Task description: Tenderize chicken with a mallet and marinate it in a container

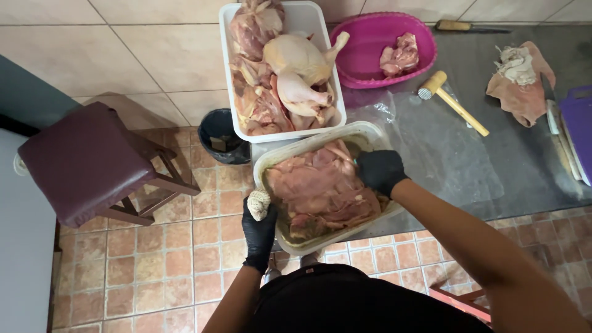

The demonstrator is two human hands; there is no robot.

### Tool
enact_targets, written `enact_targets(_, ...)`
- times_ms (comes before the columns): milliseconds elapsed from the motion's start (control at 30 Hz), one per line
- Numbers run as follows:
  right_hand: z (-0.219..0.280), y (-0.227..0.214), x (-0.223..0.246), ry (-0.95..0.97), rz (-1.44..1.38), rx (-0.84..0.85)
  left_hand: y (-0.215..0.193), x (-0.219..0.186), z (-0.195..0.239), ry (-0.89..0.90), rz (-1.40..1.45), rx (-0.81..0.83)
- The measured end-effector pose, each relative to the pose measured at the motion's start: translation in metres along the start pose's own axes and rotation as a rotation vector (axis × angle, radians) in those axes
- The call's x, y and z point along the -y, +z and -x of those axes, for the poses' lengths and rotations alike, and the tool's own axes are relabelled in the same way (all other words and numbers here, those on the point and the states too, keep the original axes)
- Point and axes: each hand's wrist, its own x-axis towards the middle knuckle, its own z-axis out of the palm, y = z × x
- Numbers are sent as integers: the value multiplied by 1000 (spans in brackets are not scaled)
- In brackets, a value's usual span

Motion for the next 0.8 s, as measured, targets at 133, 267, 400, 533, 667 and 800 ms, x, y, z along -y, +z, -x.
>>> enact_targets(133, 1, -5, 9, 202, -409, 281, 1, -7, 1, -9, 25, -4)
enact_targets(267, 15, -14, 24, 170, -288, 97, 5, 1, -4, -48, 10, -13)
enact_targets(400, 24, -23, 40, 184, -364, 307, 0, -16, -2, -32, -41, -5)
enact_targets(533, 42, -29, 65, 109, -351, -82, 1, 4, -7, -35, -42, 7)
enact_targets(667, 65, 32, 70, -56, -400, -287, 2, 12, -8, -40, -28, 11)
enact_targets(800, 78, 45, 71, -145, -460, -514, 1, 2, -6, -34, -40, 11)
